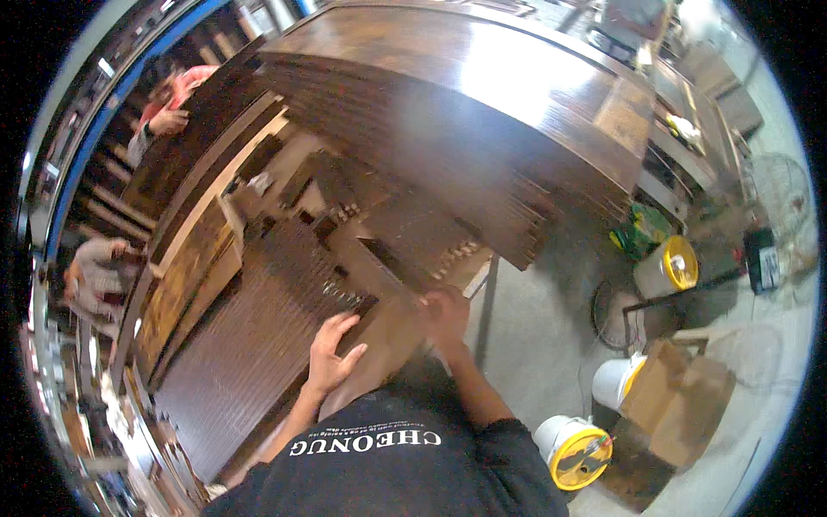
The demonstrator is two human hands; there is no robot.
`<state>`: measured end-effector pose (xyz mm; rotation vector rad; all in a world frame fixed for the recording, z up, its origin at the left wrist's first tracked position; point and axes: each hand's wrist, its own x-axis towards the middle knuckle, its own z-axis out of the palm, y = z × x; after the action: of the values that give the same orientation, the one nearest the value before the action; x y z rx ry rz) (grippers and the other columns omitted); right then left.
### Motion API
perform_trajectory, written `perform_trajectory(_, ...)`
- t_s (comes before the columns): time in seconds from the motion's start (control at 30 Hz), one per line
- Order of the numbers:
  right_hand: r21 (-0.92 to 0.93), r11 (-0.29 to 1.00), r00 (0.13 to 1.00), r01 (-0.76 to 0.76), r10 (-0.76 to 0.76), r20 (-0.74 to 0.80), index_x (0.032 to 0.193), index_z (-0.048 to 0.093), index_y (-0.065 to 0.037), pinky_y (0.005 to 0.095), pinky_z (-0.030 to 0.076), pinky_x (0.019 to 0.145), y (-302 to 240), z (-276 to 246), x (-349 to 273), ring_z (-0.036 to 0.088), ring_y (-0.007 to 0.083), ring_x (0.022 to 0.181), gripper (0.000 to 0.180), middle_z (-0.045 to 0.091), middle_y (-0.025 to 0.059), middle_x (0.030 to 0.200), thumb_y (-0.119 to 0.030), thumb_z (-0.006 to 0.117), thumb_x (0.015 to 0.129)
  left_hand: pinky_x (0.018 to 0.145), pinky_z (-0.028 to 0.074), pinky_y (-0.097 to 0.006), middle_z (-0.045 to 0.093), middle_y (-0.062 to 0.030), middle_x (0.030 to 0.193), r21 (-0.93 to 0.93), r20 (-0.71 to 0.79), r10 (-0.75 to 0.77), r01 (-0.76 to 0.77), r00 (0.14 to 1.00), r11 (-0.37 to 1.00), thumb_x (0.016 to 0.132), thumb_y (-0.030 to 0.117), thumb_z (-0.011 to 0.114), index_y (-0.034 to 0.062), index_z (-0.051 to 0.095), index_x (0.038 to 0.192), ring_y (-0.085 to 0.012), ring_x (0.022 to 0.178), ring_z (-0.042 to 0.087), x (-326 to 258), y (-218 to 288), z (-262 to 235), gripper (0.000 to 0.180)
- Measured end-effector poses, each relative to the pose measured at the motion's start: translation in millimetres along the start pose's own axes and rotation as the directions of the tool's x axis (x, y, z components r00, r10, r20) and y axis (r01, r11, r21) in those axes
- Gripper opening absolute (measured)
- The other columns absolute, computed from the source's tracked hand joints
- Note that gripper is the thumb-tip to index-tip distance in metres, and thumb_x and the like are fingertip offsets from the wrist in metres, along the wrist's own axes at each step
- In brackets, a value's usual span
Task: The person aligns and inserts wooden segments with dowels into larger grooved wooden panels to assemble furniture components, then wipes the finished pieces with a cloth.
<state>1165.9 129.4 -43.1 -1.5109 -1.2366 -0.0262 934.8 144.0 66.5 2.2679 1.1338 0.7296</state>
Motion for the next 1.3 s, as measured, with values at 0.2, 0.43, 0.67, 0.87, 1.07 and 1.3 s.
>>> perform_trajectory(0.2, 0.384, 0.888, 0.966, -0.253, 0.256, 0.044, 0.09, 0.055, -0.005, 0.027, 0.044, 0.082, -44.1, -37.2, 17.6, 0.056, 0.0138, 0.09, 0.016, 0.064, 0.0081, 0.098, -0.004, 0.066, 0.079, 0.101, 0.039, -0.043, 0.052, -0.0172, 0.13, -0.029, -0.068, 0.065, -0.067, 0.996, 0.997, 0.073, 0.027, 0.075, 0.009, 0.051, 0.13, -0.0357, 0.121, 0.048, 27.7, 5.8, -1.6, 0.064)
perform_trajectory(0.43, 0.932, 0.233, 0.931, -0.278, 0.302, 0.203, 0.116, 0.048, -0.006, 0.0249, 0.043, 0.079, -105.6, -40.7, 76.1, 0.05, 0.0109, 0.085, 0.032, 0.053, 0.0035, 0.094, -0.008, 0.052, 0.084, 0.088, 0.044, -0.032, 0.057, -0.0127, 0.119, -0.669, 0.74, 0.167, 0.686, 0.652, 0.286, 0.084, 0.059, 0.058, -0.0019, 0.052, 0.125, -0.0224, 0.107, 0.056, 46.2, 8.0, 38.6, 0.073)
perform_trajectory(0.67, 0.66, 0.536, 0.833, -0.526, 0.169, 0.527, 0.136, 0.04, -0.006, 0.0325, 0.041, 0.093, -86.1, 11.6, 65.8, 0.052, 0.0161, 0.107, 0.047, 0.053, 0.0073, 0.123, -0.023, 0.049, 0.093, 0.065, 0.048, -0.024, 0.056, 0.0016, 0.079, -0.872, 0.49, -0.13, 0.486, 0.862, -0.064, 0.077, 0.063, 0.065, 0.0097, 0.055, 0.112, -0.01, 0.07, 0.058, 17.8, -16.6, -8.4, 0.064)
perform_trajectory(0.87, 0.029, 0.998, 0.781, -0.048, 0.02, 0.624, 0.127, 0.047, -0.002, 0.0431, 0.046, 0.089, -46.3, 60.6, 0.4, 0.054, 0.0348, 0.108, 0.057, 0.057, 0.0184, 0.116, -0.021, 0.065, 0.076, 0.093, 0.049, -0.046, 0.059, -0.0054, 0.115, -0.985, 0.166, -0.495, 0.17, 0.853, -0.039, 0.085, 0.016, 0.07, 0.0089, 0.047, 0.123, -0.0243, 0.108, 0.058, 30.6, -45.5, -41.2, 0.046)
perform_trajectory(1.07, 0.018, 0.999, 0.862, -0.039, 0.025, 0.507, 0.115, 0.051, -0.002, 0.0447, 0.046, 0.088, -41.4, 70.2, -9.0, 0.055, 0.0386, 0.102, 0.056, 0.058, 0.02, 0.108, -0.017, 0.069, 0.064, 0.093, 0.047, -0.039, 0.062, -0.0058, 0.113, -0.887, 0.019, -0.589, 0.285, 0.808, 0.363, 0.083, 0.01, 0.07, 0.006, 0.053, 0.121, -0.0205, 0.104, 0.058, 22.8, -50.0, -32.0, 0.042)
perform_trajectory(1.3, 0.09, 0.996, 0.883, -0.027, -0.018, 0.469, 0.118, 0.053, -0.003, 0.0411, 0.049, 0.082, -32.1, 67.5, -10.3, 0.059, 0.0357, 0.097, 0.057, 0.06, 0.0175, 0.105, -0.02, 0.073, 0.067, 0.086, 0.048, -0.028, 0.066, -0.0073, 0.107, -0.723, -0.172, -0.447, 0.196, 0.878, 0.663, 0.08, 0.001, 0.071, -0.0015, 0.06, 0.109, -0.0143, 0.096, 0.06, 38.2, -49.1, -4.7, 0.031)
